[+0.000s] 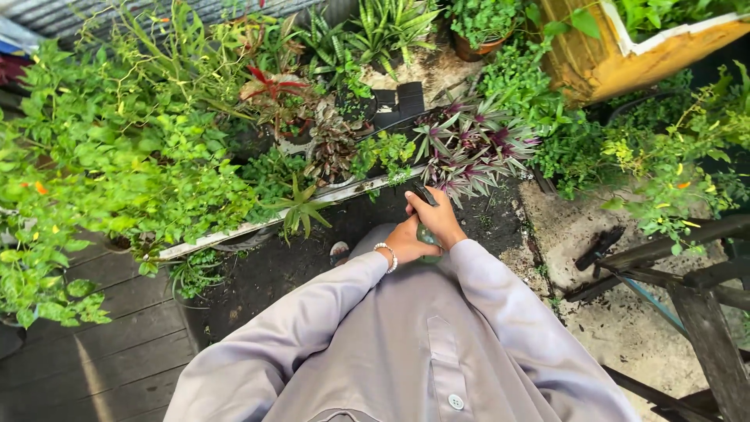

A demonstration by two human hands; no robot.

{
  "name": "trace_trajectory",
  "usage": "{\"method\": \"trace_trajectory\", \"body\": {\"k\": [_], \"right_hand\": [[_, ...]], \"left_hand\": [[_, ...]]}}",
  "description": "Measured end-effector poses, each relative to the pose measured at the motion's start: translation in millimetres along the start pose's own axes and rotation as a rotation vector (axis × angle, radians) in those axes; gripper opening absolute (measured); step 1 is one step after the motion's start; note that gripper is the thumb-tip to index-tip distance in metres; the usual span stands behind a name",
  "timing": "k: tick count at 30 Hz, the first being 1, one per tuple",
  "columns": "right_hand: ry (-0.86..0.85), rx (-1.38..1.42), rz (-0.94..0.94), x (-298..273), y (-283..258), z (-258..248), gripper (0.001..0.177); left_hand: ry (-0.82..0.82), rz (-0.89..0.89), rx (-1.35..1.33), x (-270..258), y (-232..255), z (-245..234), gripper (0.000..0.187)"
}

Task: Watering various garden plants using a hand-held spray bottle

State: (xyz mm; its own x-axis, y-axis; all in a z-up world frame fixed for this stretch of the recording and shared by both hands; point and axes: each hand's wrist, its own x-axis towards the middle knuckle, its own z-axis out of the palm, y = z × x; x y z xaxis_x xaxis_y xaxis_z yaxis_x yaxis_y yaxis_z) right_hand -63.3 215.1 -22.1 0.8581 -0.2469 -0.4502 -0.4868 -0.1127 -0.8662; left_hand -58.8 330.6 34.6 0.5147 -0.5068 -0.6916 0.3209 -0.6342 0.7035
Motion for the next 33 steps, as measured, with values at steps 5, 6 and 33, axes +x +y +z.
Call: {"method": "trace_trajectory", "body": {"k": [5, 6, 33], "right_hand": [[0.059, 0.034, -0.012, 2, 12, -18, 0.028], [0.066, 0.048, -0.029, 2, 17, -19, 0.027], [0.358, 0.341, 0.186, 0, 31, -54, 0.026]], "left_hand": [[-0.028, 0.004, 0.039, 22, -6, 15, 0.085], [-0.029, 0.008, 0.029, 25, -10, 18, 0.084], [-0.092, 0.113, 0.079, 39, 6, 38, 0.079]]}}
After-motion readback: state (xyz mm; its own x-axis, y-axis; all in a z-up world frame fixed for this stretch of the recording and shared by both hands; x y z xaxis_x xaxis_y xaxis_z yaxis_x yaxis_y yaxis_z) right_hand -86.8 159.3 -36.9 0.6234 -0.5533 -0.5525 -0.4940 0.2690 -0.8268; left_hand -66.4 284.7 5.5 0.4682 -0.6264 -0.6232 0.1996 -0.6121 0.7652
